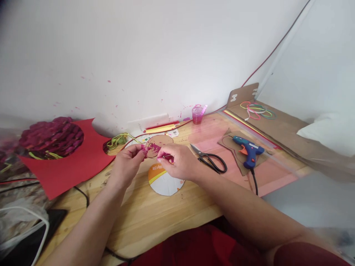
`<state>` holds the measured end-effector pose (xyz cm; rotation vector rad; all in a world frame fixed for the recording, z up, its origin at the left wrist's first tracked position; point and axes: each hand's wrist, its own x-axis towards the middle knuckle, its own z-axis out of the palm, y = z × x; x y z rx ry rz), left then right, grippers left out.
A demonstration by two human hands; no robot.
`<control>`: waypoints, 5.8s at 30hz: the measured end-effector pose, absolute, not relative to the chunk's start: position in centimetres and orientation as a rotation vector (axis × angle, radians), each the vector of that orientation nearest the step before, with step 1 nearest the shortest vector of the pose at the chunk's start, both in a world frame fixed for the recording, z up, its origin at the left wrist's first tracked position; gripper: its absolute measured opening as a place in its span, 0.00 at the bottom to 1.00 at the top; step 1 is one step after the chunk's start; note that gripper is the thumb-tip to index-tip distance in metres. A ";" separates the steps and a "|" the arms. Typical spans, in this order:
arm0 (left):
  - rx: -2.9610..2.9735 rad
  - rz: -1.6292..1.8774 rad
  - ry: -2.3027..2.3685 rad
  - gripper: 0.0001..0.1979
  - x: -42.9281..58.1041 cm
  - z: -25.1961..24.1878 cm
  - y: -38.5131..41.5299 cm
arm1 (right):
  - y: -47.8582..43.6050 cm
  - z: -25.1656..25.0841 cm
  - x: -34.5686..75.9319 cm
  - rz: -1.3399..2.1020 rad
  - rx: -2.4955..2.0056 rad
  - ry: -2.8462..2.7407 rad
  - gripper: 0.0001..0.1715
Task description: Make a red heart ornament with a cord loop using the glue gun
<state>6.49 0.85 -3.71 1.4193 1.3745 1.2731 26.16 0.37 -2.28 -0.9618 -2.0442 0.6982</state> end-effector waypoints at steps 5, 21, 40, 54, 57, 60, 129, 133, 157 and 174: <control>1.776 1.069 1.506 0.06 6.6 -3.1 0.2 | 0.7 -1.8 26.6 0.594 -0.893 -2.009 0.04; 1.369 1.154 1.077 0.07 6.7 -1.9 -0.1 | 2.1 -3.8 25.8 1.939 -0.954 -1.196 0.07; 1.756 1.238 1.796 0.07 7.2 -2.6 -0.3 | 0.1 -4.2 24.6 1.292 -1.054 -1.665 0.04; 2.141 1.006 1.546 0.06 7.2 -3.4 -0.7 | 1.1 -2.8 26.2 0.607 -0.874 -1.860 0.04; 2.210 0.999 1.368 0.06 7.3 -3.2 -0.9 | 2.0 -3.0 26.4 0.776 -0.917 -1.731 0.03; 2.150 1.029 1.194 0.04 7.5 -2.9 -1.0 | 2.8 -3.3 26.6 1.037 -0.895 -1.577 0.04; 3.026 0.665 1.304 0.07 6.8 -2.7 -1.1 | 2.2 -3.4 26.1 1.203 -1.020 -1.557 0.04; 3.032 0.639 1.327 0.07 7.0 -2.7 -1.2 | 2.3 -3.8 25.8 1.385 -0.935 -1.400 0.07; 3.063 0.599 1.342 0.09 7.4 -2.6 -1.6 | 2.0 -3.6 25.5 1.327 -1.051 -1.370 0.07; 3.059 0.605 1.329 0.08 7.6 -3.1 -1.6 | 1.8 -4.2 25.9 1.071 -1.042 -1.637 0.03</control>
